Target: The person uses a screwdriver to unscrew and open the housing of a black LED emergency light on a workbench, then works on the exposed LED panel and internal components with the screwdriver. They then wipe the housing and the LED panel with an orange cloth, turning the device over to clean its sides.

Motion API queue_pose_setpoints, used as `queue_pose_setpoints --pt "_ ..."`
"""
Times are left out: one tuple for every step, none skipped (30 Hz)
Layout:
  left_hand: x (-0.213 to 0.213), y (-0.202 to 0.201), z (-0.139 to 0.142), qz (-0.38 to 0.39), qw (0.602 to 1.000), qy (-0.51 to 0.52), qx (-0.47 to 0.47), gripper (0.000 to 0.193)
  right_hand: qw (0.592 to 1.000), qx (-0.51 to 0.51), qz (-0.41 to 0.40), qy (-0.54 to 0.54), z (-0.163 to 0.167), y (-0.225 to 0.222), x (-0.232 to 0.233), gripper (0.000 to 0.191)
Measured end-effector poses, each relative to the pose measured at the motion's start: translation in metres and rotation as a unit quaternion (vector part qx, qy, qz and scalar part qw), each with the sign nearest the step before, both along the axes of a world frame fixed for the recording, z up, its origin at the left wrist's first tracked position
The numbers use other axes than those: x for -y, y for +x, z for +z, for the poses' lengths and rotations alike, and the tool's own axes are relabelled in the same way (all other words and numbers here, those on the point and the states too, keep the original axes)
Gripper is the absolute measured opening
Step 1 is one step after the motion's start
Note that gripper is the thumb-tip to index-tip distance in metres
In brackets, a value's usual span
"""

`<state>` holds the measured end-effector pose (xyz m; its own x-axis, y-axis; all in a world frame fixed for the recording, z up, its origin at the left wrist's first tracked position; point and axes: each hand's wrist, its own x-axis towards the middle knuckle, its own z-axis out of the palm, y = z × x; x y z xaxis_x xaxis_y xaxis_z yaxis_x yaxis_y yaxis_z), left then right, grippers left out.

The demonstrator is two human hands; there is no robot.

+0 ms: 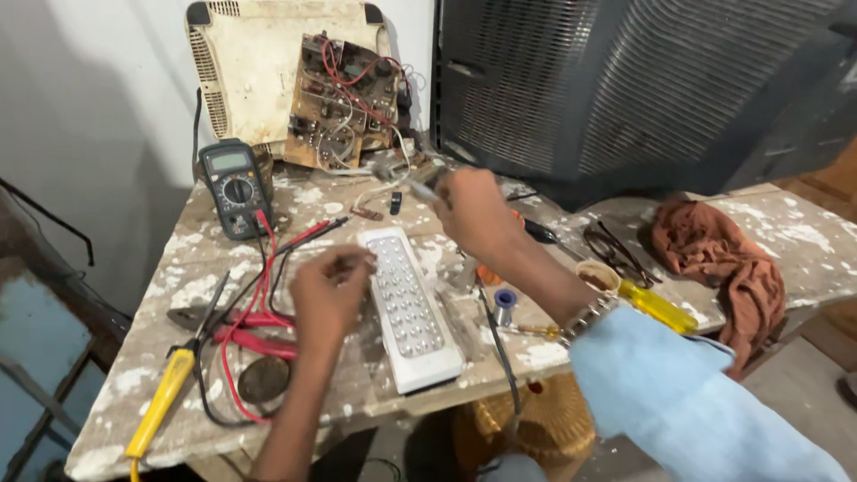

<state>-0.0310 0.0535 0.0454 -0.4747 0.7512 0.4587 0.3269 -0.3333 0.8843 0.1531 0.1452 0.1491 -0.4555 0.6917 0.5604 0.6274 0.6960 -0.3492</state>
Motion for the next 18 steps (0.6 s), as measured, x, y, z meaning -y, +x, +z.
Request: queue_pose_setpoints --pt "-0.001 0.005 -0.002 0.010 1.000 -0.016 -0.018 0.015 0.999 0.009 -0.024 -0.025 -0.006 -0.007 -0.011 0.017" --pt "0.000 0.011 -0.005 0.021 0.999 -0.033 -0.037 0.015 0.997 0.017 -0.047 -0.051 -0.011 -0.015 -0.022 0.016" --pt "0.002 0.016 -0.006 0.031 0.997 -0.050 -0.055 0.015 0.996 0.025 -0.062 -0.054 -0.018 -0.024 -0.031 0.016" --pt "0.005 0.020 -0.007 0.042 0.996 -0.038 -0.073 0.015 0.995 0.033 -0.077 -0.057 -0.025 -0.031 -0.038 0.017" --pt "0.008 0.022 -0.008 0.053 0.994 -0.027 -0.090 0.015 0.993 0.041 -0.091 -0.060 -0.030 -0.037 -0.045 0.019" --pt "0.010 0.025 -0.008 0.063 0.992 -0.017 -0.108 0.015 0.992 0.028 -0.102 -0.065 -0.035 -0.041 -0.051 0.020" --pt "0.012 0.029 -0.008 0.072 0.991 -0.001 -0.112 0.014 0.991 0.015 -0.112 -0.071 -0.039 -0.044 -0.057 0.021" --pt "0.014 0.032 -0.007 0.080 0.990 0.014 -0.117 0.013 0.990 0.003 -0.122 -0.077 -0.042 -0.048 -0.061 0.022" --pt "0.016 0.034 -0.007 0.088 0.988 0.028 -0.120 0.012 0.988 0.013 -0.128 -0.079 -0.045 -0.052 -0.064 0.021" --pt "0.017 0.037 -0.007 0.094 0.989 0.032 -0.113 0.012 0.987 0.024 -0.135 -0.082 -0.047 -0.054 -0.067 0.020" --pt "0.018 0.039 -0.008 0.100 0.989 0.036 -0.106 0.012 0.986 0.035 -0.141 -0.083 -0.049 -0.056 -0.069 0.019" --pt "0.018 0.041 -0.007 0.106 0.989 0.041 -0.097 0.012 0.984 0.054 -0.144 -0.093 -0.051 -0.057 -0.070 0.019" --pt "0.019 0.041 -0.008 0.109 0.988 0.045 -0.102 0.012 0.981 0.073 -0.148 -0.104 -0.058 -0.058 -0.069 0.019" --pt "0.020 0.042 -0.008 0.110 0.987 0.049 -0.107 0.012 0.977 0.093 -0.153 -0.116 -0.063 -0.058 -0.068 0.020" --pt "0.020 0.042 -0.009 0.112 0.986 0.054 -0.112 0.012 0.979 0.103 -0.148 -0.097 -0.066 -0.059 -0.068 0.018" --pt "0.021 0.042 -0.009 0.113 0.986 0.057 -0.111 0.012 0.980 0.113 -0.143 -0.078 -0.068 -0.059 -0.068 0.018" --pt "0.021 0.041 -0.010 0.113 0.986 0.060 -0.110 0.012 0.981 0.122 -0.137 -0.060 -0.071 -0.059 -0.066 0.018" --pt "0.022 0.041 -0.010 0.112 0.986 0.062 -0.108 0.011 0.983 0.121 -0.130 -0.051 -0.073 -0.057 -0.065 0.017"
